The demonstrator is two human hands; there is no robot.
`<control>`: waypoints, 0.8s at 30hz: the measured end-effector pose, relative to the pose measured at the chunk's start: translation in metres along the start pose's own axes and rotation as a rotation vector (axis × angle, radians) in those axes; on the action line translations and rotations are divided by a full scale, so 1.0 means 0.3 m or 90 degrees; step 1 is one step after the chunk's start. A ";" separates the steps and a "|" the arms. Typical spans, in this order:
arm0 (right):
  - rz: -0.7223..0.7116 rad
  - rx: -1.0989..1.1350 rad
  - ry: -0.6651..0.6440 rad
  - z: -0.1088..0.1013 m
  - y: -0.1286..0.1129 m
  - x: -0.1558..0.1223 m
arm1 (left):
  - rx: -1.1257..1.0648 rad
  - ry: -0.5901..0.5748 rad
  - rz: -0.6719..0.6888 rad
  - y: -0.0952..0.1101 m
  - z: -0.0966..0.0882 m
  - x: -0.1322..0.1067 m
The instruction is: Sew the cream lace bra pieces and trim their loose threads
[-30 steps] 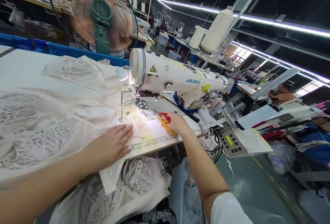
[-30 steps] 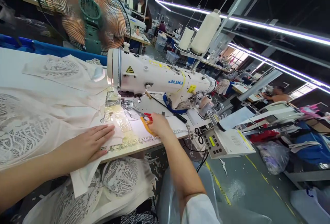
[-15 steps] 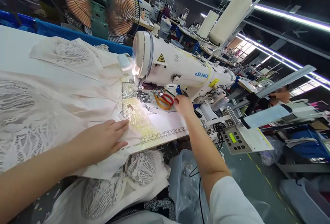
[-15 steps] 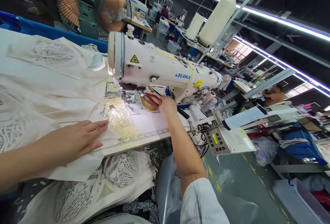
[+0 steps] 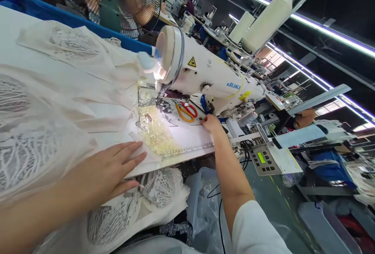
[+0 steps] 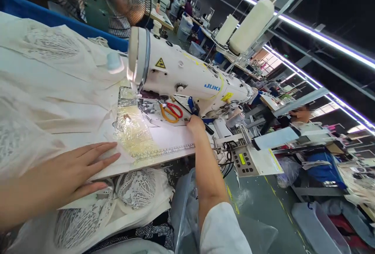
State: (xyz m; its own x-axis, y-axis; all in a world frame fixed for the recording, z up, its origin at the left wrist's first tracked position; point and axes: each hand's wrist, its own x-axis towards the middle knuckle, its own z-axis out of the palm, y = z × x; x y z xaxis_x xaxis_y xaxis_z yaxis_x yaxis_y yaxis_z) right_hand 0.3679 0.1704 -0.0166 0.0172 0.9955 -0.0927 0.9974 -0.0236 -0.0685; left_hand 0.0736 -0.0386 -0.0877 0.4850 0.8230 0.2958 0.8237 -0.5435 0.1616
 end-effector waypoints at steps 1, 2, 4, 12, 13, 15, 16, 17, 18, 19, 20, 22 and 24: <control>0.000 0.014 0.002 0.000 0.003 0.007 | -0.024 -0.001 -0.021 -0.003 0.000 -0.001; 0.001 0.030 0.007 0.000 0.006 0.009 | -0.044 -0.002 -0.040 -0.005 0.002 -0.002; 0.006 0.064 0.032 0.001 0.011 -0.008 | -0.068 0.003 -0.058 -0.004 0.012 -0.008; -0.191 0.335 0.072 0.100 -0.146 -0.345 | 0.039 0.036 -0.121 0.015 0.043 -0.040; -0.294 0.384 0.036 0.118 -0.188 -0.392 | 0.043 0.038 -0.119 0.016 0.039 -0.039; -0.429 0.374 -0.020 0.141 -0.270 -0.464 | 0.042 0.033 -0.111 0.020 0.024 -0.034; -0.456 0.340 -0.035 0.146 -0.306 -0.486 | 0.041 0.029 -0.110 0.023 0.015 -0.030; -0.465 0.293 -0.047 0.147 -0.337 -0.499 | 0.039 0.021 -0.111 0.027 0.005 -0.026; -0.461 0.244 -0.055 0.145 -0.363 -0.505 | 0.038 0.011 -0.114 0.032 -0.005 -0.022; -0.451 0.200 -0.060 0.142 -0.383 -0.506 | 0.036 0.001 -0.117 0.037 -0.014 -0.018; -0.439 0.165 -0.061 0.138 -0.398 -0.503 | 0.033 -0.008 -0.122 0.041 -0.022 -0.014; -0.422 0.129 -0.042 0.135 -0.416 -0.493 | 0.025 -0.023 -0.130 0.048 -0.034 -0.010; -0.418 0.118 -0.010 0.142 -0.423 -0.484 | 0.014 -0.035 -0.132 0.052 -0.041 -0.009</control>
State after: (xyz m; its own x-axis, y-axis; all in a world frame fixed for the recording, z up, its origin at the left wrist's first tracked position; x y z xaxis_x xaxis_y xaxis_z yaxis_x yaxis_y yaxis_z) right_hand 0.2358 0.0250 -0.0366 -0.5895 0.8077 0.0114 0.7724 0.5678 -0.2845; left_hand 0.0814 -0.0513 -0.0746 0.3200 0.9247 0.2061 0.9133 -0.3590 0.1925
